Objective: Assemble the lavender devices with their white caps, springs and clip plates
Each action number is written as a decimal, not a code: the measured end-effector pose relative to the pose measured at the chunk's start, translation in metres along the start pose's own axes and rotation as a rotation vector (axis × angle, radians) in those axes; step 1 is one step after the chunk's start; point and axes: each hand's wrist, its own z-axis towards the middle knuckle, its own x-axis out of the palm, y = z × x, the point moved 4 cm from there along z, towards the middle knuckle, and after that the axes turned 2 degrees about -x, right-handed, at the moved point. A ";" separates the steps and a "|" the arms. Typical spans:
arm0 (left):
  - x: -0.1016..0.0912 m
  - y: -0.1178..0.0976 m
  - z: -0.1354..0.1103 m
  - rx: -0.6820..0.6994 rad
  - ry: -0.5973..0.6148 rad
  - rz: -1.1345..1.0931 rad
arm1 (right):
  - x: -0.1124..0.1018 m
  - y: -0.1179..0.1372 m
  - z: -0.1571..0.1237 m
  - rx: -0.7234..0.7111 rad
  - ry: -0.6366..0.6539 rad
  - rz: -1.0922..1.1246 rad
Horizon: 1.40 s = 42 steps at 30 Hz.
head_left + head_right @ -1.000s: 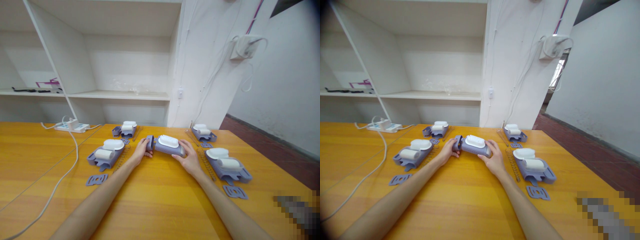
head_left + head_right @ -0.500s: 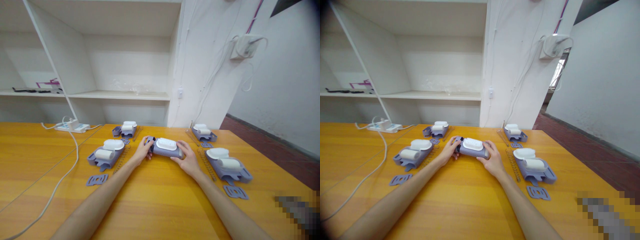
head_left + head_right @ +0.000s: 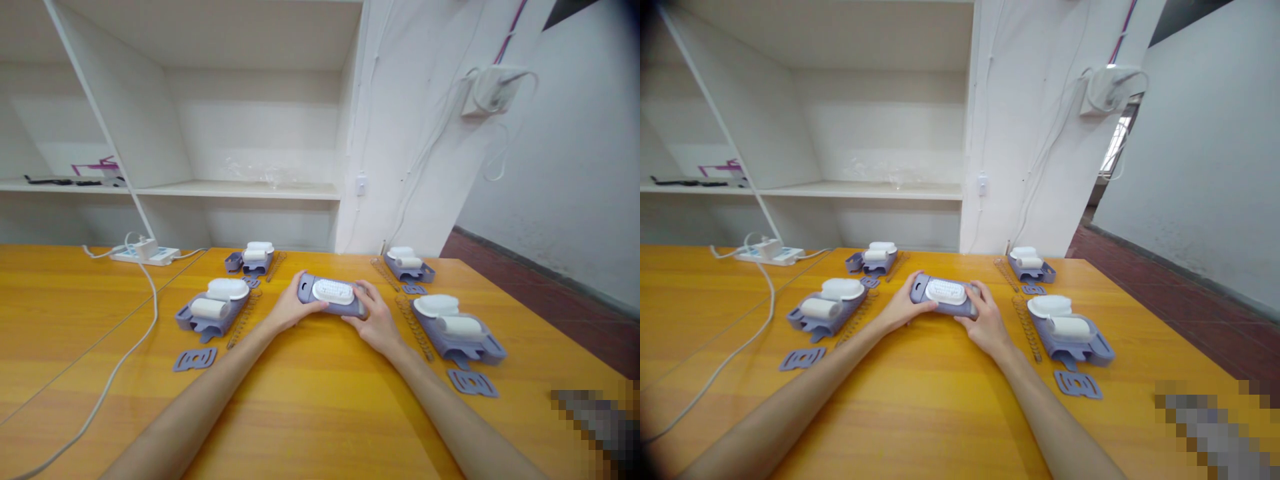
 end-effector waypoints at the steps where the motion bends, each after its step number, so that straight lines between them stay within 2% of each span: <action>1: 0.000 -0.002 -0.001 0.047 -0.007 0.033 | 0.000 0.000 0.000 0.004 0.007 -0.003; 3: 0.001 -0.004 -0.001 0.130 -0.004 0.119 | 0.001 -0.001 0.000 0.011 0.016 -0.011; 7: 0.003 0.001 0.000 0.153 -0.018 0.146 | 0.002 -0.003 0.000 0.007 0.011 -0.021; 12: 0.004 0.012 0.002 -0.004 -0.072 0.127 | 0.001 0.000 0.002 0.003 -0.023 -0.067; 14: 0.005 0.012 0.004 0.000 -0.122 0.158 | -0.001 0.004 0.002 0.009 -0.042 -0.108; 17: 0.007 0.007 0.003 0.108 -0.227 0.337 | -0.002 0.008 0.003 0.008 -0.069 -0.192; 19: 0.010 0.006 0.000 0.158 -0.257 0.512 | -0.001 0.010 0.002 0.027 -0.093 -0.265; 22: 0.019 0.003 -0.006 0.254 -0.212 0.700 | 0.002 0.009 0.001 0.102 -0.114 -0.383; 24: 0.026 -0.001 -0.011 0.390 -0.150 0.756 | 0.005 0.009 0.000 0.147 -0.099 -0.433; 27: 0.029 -0.008 -0.014 0.561 -0.110 0.769 | 0.010 0.012 -0.002 0.076 0.015 -0.353; 29: 0.021 -0.010 -0.012 0.572 -0.165 0.766 | 0.014 0.014 -0.003 -0.030 0.111 -0.268; 30: 0.016 -0.011 -0.011 0.555 -0.189 0.771 | 0.014 0.014 -0.003 -0.050 0.109 -0.262; 32: 0.007 -0.012 -0.009 0.525 -0.176 0.796 | 0.009 0.009 -0.002 0.013 -0.016 -0.322; 34: 0.003 -0.014 -0.012 0.525 -0.106 0.831 | 0.004 0.004 -0.002 0.109 -0.153 -0.387; 35: 0.003 -0.016 -0.015 0.537 -0.064 0.851 | 0.003 0.004 -0.002 0.127 -0.174 -0.398; 40: 0.026 -0.026 -0.036 0.694 0.166 0.993 | 0.008 0.015 -0.001 0.003 -0.050 -0.355; 42: 0.036 -0.028 -0.039 0.728 0.181 1.054 | 0.009 0.021 -0.002 -0.060 -0.020 -0.326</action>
